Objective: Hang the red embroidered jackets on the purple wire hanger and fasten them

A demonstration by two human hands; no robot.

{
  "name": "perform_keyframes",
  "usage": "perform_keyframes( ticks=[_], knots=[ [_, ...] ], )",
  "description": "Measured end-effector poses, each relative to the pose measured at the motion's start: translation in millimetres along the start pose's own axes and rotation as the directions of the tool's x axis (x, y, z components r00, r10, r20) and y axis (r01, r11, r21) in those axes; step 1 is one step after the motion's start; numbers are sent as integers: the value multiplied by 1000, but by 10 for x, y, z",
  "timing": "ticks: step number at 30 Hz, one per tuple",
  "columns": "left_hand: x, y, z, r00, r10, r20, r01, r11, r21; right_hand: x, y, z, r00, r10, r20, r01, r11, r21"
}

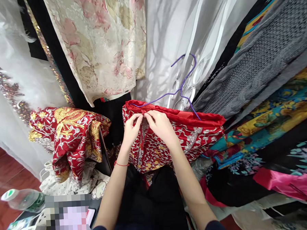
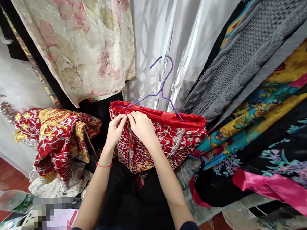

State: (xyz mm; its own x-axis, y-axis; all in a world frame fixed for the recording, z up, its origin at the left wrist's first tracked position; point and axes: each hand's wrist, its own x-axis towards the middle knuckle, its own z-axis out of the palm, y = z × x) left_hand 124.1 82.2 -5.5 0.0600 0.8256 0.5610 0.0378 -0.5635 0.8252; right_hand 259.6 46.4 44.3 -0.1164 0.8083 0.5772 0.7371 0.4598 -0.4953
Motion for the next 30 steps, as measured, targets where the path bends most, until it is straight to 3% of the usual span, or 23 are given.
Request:
perform_keyframes(
  ticks=[6, 10, 13, 15, 19, 20, 22, 24, 26, 28, 30],
  knots=[
    [124, 22, 31, 997, -14, -74, 17, 999, 41, 174, 101, 7, 985, -36, -170, 55, 992, 111],
    [78, -10, 99, 996, -29, -88, 31, 999, 21, 110, 157, 97, 968, 41, -248, 30, 961, 275],
    [10, -32, 94, 994, -72, -87, 59, 987, -147, 50, 193, 110, 968, 159, -192, -61, 897, 438],
    [-35, -50, 30, 995, -62, -74, 49, 985, -167, 30, 228, 69, 968, 207, -143, -119, 879, 461],
    [-98, -116, -143, 993, -88, 75, 75, 984, 162, 20, 327, -79, 981, 183, 59, -193, 931, 311],
    [-105, -129, -164, 994, -108, 27, 99, 965, 244, 18, 348, -115, 976, 161, 146, -198, 936, 292],
    [-107, -131, -163, 979, -68, -191, 125, 943, 307, 9, 371, -171, 953, 102, 285, -192, 931, 311],
    [-92, -98, -123, 920, 42, -390, 68, 962, 264, -2, 366, -202, 942, 43, 334, -178, 905, 387],
    [-66, -42, -86, 878, 105, -466, -32, 986, 163, -7, 341, -207, 949, 8, 315, -172, 849, 499],
    [-38, 15, -82, 907, 107, -407, -106, 994, 24, -3, 313, -186, 961, 7, 277, -181, 773, 609],
    [-20, 64, -113, 972, 88, -219, -111, 989, -95, 7, 294, -143, 973, 22, 228, -174, 718, 674]
  ],
)
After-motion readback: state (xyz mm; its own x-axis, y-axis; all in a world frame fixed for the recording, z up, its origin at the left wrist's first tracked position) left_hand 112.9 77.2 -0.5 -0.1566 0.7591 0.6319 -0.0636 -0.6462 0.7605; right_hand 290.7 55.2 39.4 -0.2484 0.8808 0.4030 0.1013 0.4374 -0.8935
